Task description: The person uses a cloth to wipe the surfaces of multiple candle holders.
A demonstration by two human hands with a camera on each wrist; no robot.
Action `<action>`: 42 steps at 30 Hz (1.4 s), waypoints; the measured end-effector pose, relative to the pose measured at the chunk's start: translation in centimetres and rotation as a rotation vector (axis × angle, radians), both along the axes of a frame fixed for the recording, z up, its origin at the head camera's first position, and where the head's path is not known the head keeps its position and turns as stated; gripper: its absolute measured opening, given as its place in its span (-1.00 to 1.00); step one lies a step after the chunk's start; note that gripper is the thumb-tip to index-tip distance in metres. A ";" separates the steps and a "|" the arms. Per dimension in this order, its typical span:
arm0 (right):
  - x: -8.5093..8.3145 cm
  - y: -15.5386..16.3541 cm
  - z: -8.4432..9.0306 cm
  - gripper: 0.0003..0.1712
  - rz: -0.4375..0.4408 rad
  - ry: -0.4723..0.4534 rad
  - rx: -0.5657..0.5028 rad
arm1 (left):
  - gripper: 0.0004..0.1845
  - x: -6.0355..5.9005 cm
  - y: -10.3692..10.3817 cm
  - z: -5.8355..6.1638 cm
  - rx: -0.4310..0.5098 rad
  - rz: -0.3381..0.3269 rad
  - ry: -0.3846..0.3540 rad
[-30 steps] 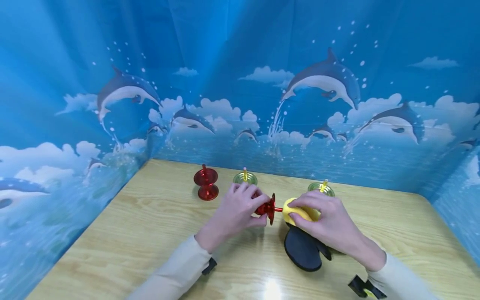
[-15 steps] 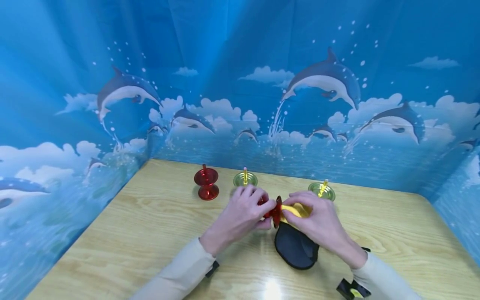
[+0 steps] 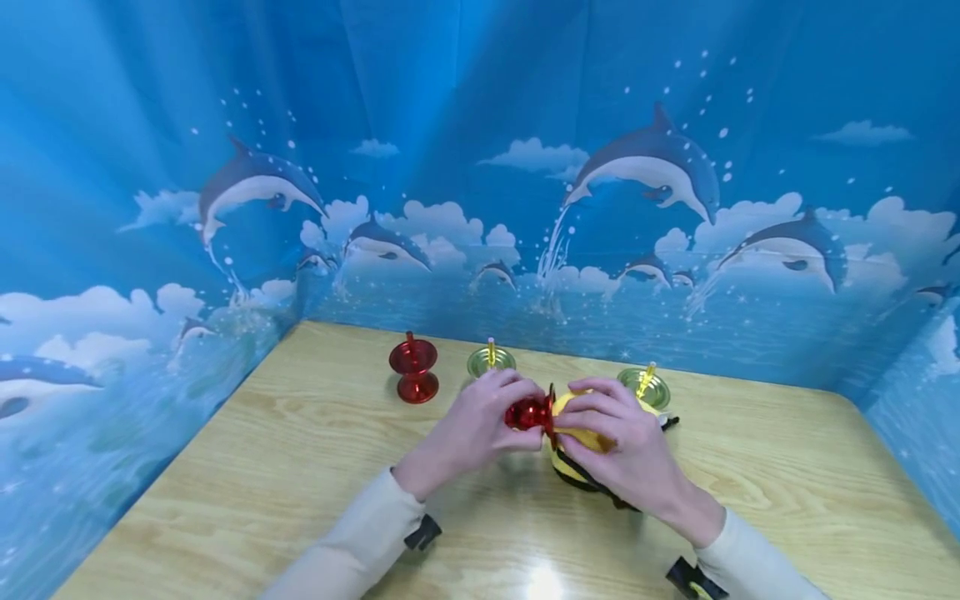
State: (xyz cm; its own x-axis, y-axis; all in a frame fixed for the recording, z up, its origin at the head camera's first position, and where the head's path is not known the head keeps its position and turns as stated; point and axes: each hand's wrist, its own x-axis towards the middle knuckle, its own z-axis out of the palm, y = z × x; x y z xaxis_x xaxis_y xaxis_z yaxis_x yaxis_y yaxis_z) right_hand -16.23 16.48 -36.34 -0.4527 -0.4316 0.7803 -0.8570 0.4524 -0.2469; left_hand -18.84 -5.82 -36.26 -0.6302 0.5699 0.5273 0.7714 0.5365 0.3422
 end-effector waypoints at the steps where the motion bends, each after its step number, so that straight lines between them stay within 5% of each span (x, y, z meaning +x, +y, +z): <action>1: 0.0 0.0 0.0 -0.83 0.022 0.039 0.019 | -0.66 0.0 -0.1 0.0 0.015 -0.010 -0.051; 3: -0.1 0.1 -0.2 -0.93 0.054 0.113 0.058 | -0.68 -0.1 -0.2 0.1 0.032 -0.022 -0.127; 6: -0.3 0.2 -0.5 -0.70 0.074 0.218 0.094 | -0.70 -0.3 -0.3 0.0 0.035 -0.033 -0.194; 10: -0.5 0.3 -0.7 -0.66 0.077 0.296 0.100 | -0.72 -0.3 -0.1 0.0 0.051 -0.061 -0.311; 14: -0.6 0.5 -0.5 -0.68 0.102 0.246 0.064 | -0.74 -0.2 0.0 0.3 0.076 -0.087 -0.455; 17: -0.4 0.7 -0.4 -0.65 0.093 0.163 0.042 | -0.75 -0.1 0.2 0.3 0.078 -0.098 -0.486; 23: 0.1 1.2 -0.2 -0.83 0.021 -0.084 0.030 | -0.71 0.1 0.4 0.1 0.047 -0.115 -0.356; 26: 0.5 1.1 0.2 -0.68 -0.043 -0.291 -0.011 | -0.68 0.2 0.6 0.0 0.001 -0.105 -0.215; 30: 1.1 0.9 0.9 -0.81 -0.136 -0.606 -0.087 | -0.67 0.4 0.7 0.0 -0.040 -0.081 -0.066; 33: 1.3 0.7 1.2 -0.85 -0.161 -0.730 -0.133 | -0.66 0.5 0.7 0.0 -0.049 -0.067 -0.008; 37: 1.2 0.6 0.8 -0.81 -0.117 -0.671 -0.133 | -0.65 0.4 0.5 0.0 -0.032 -0.058 0.008; 42: 0.6 0.6 0.0 -0.68 0.024 -0.288 -0.036 | -0.65 0.0 0.3 0.1 0.032 -0.097 -0.112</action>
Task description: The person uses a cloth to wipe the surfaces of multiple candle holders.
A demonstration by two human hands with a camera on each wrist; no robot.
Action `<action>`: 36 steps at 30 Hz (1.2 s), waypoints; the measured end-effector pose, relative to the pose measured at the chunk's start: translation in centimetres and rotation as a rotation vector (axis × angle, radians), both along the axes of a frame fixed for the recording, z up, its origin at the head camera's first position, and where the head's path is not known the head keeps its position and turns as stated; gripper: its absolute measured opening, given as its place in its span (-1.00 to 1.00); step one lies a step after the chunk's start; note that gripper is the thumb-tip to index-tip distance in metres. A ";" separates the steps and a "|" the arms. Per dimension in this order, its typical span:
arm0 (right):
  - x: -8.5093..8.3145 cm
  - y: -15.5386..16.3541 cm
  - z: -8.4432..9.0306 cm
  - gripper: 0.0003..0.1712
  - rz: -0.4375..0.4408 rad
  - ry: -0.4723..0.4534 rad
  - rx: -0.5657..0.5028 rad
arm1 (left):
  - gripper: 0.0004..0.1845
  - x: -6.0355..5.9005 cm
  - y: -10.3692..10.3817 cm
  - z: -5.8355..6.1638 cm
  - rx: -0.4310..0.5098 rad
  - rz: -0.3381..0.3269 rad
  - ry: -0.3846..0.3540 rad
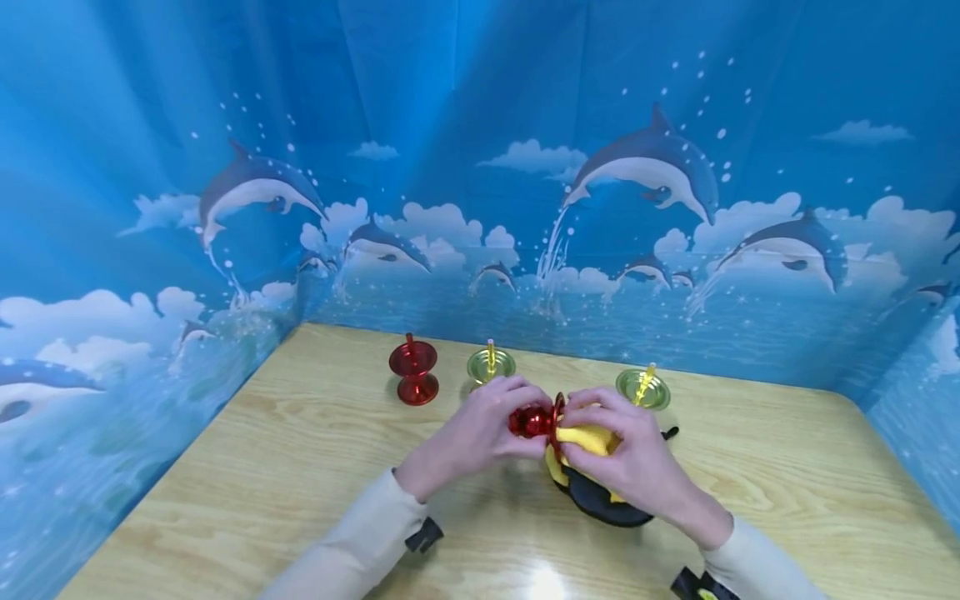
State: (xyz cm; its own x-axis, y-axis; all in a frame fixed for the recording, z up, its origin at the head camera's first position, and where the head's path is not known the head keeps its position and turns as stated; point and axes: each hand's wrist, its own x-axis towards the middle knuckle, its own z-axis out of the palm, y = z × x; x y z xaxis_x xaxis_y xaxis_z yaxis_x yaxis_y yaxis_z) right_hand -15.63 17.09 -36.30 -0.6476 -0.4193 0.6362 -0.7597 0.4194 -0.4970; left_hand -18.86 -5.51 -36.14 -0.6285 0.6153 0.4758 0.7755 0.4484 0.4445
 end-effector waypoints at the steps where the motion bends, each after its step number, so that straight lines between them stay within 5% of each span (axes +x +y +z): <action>1: -0.1 0.1 -0.1 -0.74 0.025 0.093 0.031 | -0.66 -0.1 0.0 0.0 0.013 -0.012 -0.046; 3: -0.3 0.2 0.0 -0.92 0.058 0.267 0.106 | -0.70 -0.3 -0.1 0.0 0.038 -0.034 -0.158; 9: -0.5 0.3 0.3 -0.63 0.081 0.726 0.358 | -0.83 -0.9 -0.4 -0.3 0.071 -0.118 -0.519; 12: -0.5 0.4 0.2 -0.65 0.112 0.802 0.347 | -0.85 -0.9 -0.6 -0.3 0.068 -0.152 -0.631; 21: -0.9 1.6 -0.5 -0.76 0.186 0.424 0.042 | -0.79 -0.8 -0.4 0.0 0.049 -0.094 -0.632; 26: -0.7 2.4 -0.8 -0.91 0.161 0.273 -0.094 | -0.60 -0.7 -1.0 -0.1 0.156 -0.105 -0.734; 31: -0.4 3.0 -0.7 -0.48 0.101 0.103 -0.191 | -0.52 -0.4 -1.5 -0.7 0.325 -0.149 -0.868; 36: -0.2 3.3 -0.3 -0.54 0.010 -0.053 -0.192 | -0.59 -0.2 -1.1 -1.2 0.395 -0.127 -0.717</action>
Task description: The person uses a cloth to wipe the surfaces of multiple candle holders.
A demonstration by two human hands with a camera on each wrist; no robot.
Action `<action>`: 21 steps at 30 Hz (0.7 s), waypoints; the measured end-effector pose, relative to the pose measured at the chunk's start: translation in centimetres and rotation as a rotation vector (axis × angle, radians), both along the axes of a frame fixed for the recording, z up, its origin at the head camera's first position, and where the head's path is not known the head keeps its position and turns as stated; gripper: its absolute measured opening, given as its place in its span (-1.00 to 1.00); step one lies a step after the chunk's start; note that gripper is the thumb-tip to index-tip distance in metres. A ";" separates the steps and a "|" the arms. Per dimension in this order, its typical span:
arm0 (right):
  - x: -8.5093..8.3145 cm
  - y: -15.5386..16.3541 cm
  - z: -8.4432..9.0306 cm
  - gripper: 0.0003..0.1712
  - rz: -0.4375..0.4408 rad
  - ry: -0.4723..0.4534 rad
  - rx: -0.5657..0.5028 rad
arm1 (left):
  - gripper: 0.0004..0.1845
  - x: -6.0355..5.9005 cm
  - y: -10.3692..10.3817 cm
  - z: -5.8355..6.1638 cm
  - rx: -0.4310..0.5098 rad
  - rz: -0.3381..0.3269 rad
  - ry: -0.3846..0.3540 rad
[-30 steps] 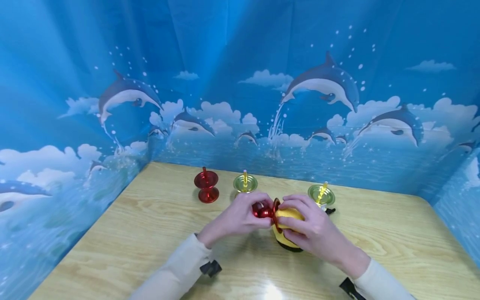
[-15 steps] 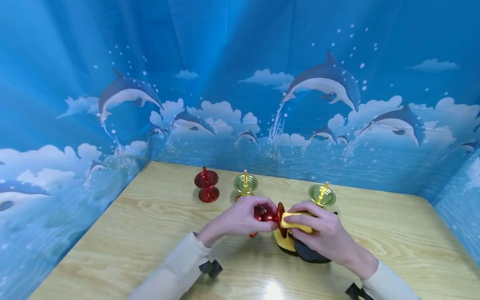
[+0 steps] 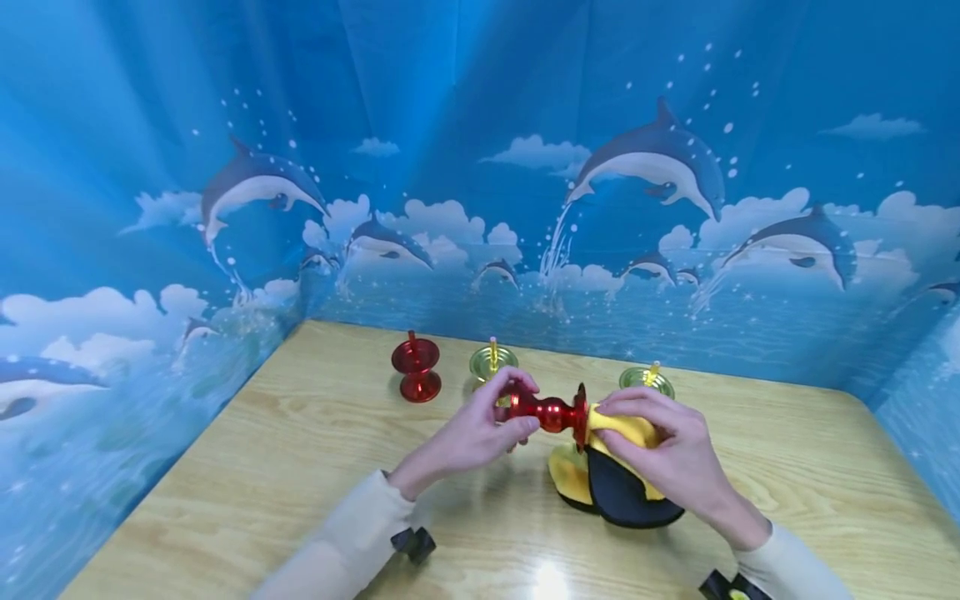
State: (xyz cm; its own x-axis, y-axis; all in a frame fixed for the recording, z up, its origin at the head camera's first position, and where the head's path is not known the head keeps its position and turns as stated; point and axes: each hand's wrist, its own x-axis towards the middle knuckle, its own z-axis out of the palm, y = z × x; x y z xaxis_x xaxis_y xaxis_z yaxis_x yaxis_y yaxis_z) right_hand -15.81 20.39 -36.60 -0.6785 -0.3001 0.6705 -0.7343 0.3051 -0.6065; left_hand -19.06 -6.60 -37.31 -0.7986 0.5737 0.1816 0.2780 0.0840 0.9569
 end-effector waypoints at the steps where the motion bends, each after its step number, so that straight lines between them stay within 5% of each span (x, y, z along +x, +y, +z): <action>1: 0.0 0.1 0.1 -0.56 -0.024 -0.014 -0.005 | -0.60 0.0 0.1 0.0 0.004 0.034 0.044; 9: 0.1 0.9 0.6 -0.62 -0.209 -0.074 -0.081 | -0.60 -0.1 0.1 -0.1 0.015 0.241 0.265; 16: 0.3 -0.6 0.8 -0.63 -0.217 -0.069 -0.117 | -0.51 0.3 1.3 -0.4 -0.077 0.352 0.644; 21: 0.4 -1.3 1.1 -0.65 -0.242 -0.062 -0.131 | -0.48 0.5 2.2 -0.3 -0.176 0.414 0.768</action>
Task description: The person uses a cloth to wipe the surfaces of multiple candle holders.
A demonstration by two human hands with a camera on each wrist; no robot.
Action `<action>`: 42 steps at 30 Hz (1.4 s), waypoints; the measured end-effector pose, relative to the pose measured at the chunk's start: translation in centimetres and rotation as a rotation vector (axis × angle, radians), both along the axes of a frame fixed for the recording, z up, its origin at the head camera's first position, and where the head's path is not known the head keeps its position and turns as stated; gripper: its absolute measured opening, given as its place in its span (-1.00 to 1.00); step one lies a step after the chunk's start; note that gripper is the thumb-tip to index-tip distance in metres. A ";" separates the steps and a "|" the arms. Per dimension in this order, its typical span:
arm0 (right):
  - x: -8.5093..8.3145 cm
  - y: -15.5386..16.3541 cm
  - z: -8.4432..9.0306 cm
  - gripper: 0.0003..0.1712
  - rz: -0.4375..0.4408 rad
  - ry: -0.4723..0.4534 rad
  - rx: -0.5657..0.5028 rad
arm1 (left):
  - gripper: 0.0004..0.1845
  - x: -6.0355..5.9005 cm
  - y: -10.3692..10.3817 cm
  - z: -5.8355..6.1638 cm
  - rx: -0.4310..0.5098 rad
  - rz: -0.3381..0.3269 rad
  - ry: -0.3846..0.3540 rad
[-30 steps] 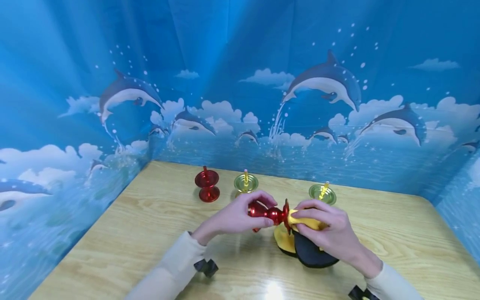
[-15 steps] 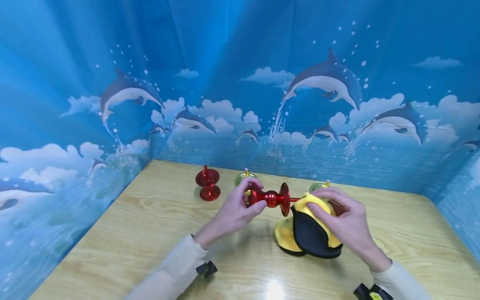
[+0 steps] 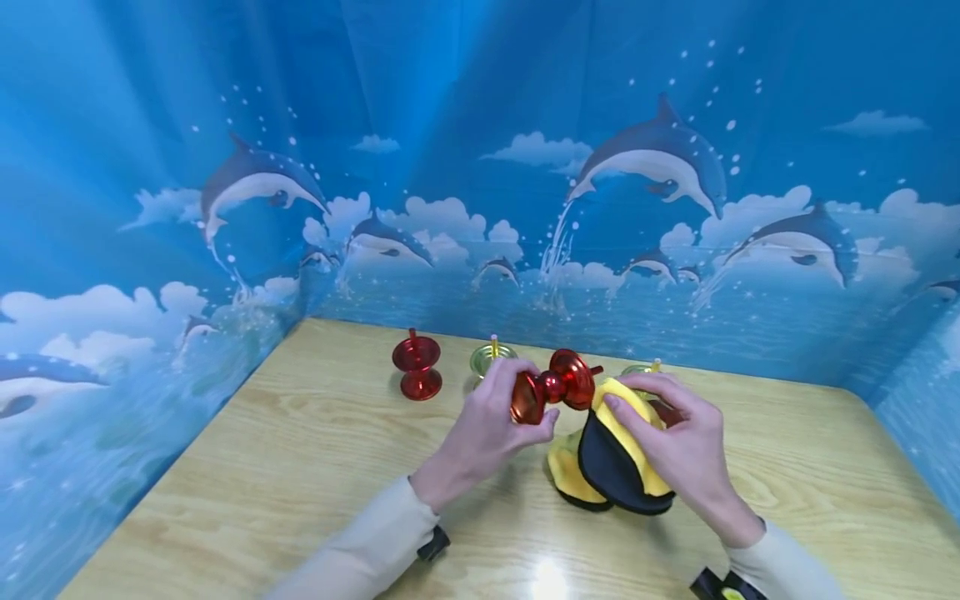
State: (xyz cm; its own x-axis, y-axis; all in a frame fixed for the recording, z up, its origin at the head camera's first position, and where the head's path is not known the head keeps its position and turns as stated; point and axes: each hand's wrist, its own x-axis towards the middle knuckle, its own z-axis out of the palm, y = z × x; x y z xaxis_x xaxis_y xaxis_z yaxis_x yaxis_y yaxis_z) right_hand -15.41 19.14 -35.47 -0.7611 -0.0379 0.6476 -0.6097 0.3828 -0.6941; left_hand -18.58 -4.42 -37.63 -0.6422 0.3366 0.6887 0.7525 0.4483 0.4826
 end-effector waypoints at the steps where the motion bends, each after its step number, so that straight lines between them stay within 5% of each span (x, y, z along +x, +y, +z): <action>1: 0.0 0.0 0.1 -0.65 -0.011 0.003 -0.004 | -0.48 -0.1 0.1 0.0 -0.007 0.020 0.013; 16: 0.3 -0.1 0.3 -0.65 -0.033 -0.019 -0.043 | -0.46 -0.4 0.4 0.4 -0.036 0.051 0.042; 22: 0.0 -0.9 -0.5 -0.65 -0.055 -0.022 -0.030 | -0.45 0.0 0.6 0.5 -0.069 -0.033 0.134; 35: -0.3 -2.5 -0.4 -0.69 -0.197 0.085 -0.025 | -0.48 -0.2 0.9 0.2 -0.125 0.027 0.289; 42: -0.3 -2.8 -0.8 -0.66 -0.201 0.079 -0.006 | -0.46 0.1 1.4 0.0 -0.069 0.037 0.210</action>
State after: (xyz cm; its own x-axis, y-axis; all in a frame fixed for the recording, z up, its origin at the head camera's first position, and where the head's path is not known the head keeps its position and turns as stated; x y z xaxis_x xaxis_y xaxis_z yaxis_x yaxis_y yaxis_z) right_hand -15.74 16.30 -36.22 -0.6996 0.1138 0.7054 -0.5743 0.4978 -0.6499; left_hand -18.52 -3.06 -37.61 -0.5000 0.3660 0.7849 0.8155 0.5040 0.2845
